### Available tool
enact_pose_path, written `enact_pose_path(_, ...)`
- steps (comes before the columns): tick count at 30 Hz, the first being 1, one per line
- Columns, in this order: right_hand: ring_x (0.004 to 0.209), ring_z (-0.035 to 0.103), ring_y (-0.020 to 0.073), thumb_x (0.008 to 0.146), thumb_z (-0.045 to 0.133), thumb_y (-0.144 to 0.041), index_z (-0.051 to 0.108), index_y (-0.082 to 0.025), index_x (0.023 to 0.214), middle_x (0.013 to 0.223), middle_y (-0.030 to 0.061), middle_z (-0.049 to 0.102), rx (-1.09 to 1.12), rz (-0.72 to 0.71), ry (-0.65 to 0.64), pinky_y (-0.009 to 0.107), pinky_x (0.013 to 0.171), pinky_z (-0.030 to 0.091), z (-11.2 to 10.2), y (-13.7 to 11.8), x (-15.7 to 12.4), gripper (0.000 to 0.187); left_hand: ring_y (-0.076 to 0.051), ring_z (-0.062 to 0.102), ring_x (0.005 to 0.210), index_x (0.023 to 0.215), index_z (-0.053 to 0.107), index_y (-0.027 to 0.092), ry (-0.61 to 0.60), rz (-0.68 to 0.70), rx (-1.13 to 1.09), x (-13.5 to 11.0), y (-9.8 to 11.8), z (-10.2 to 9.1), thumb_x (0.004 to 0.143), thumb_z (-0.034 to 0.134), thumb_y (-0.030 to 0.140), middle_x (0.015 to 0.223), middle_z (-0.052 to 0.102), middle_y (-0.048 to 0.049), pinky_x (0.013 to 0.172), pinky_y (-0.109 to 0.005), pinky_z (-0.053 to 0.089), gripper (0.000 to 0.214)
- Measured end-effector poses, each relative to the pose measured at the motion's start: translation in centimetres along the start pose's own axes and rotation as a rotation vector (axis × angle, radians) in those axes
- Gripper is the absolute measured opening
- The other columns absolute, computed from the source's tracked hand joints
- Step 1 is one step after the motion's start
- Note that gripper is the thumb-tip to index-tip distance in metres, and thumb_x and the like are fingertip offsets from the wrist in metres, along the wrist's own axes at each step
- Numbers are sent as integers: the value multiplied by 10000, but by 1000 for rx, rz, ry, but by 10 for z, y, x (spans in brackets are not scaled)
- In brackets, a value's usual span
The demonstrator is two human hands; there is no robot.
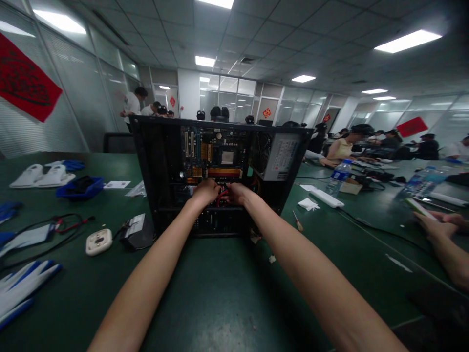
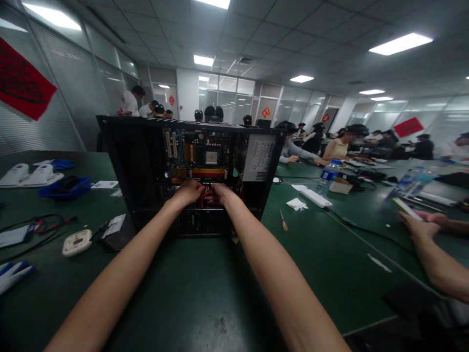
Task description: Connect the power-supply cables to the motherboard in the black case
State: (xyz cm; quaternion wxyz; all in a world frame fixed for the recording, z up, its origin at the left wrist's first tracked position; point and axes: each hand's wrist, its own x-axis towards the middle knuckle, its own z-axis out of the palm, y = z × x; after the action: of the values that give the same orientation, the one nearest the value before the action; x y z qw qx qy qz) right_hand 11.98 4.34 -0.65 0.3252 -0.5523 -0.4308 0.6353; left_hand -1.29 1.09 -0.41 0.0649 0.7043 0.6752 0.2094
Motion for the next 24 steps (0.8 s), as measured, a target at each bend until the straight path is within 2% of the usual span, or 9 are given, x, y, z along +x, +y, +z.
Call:
enact_pose_path(10, 498, 596, 104, 1072, 346, -248, 479, -190, 848, 629, -49, 538, -2, -13, 1, 211, 493, 399, 1, -1, -3, 267, -291, 723, 973, 962, 785, 172, 47, -53, 29, 0, 9, 1, 920, 494, 362, 1043, 768, -175, 777, -326, 518, 350)
enact_pose_path(15, 481, 592, 105, 1069, 357, -236, 480, -185, 838, 621, -51, 527, 6, -20, 3, 212, 469, 400, 1, -1, -2, 267, -269, 721, 929, 879, 787, 175, 23, -47, 1, 0, 6, 1, 926, 524, 371, 962, 777, -157, 776, -308, 502, 331)
enact_pose_path(24, 441, 569, 96, 1069, 365, -227, 481, -192, 854, 592, -60, 517, 13, -12, 11, 201, 433, 405, 1, -1, -1, 246, -208, 714, 881, 951, 769, 147, -45, -67, -39, 3, 1, 8, 938, 508, 234, 959, 779, -144, 711, -249, 478, 275)
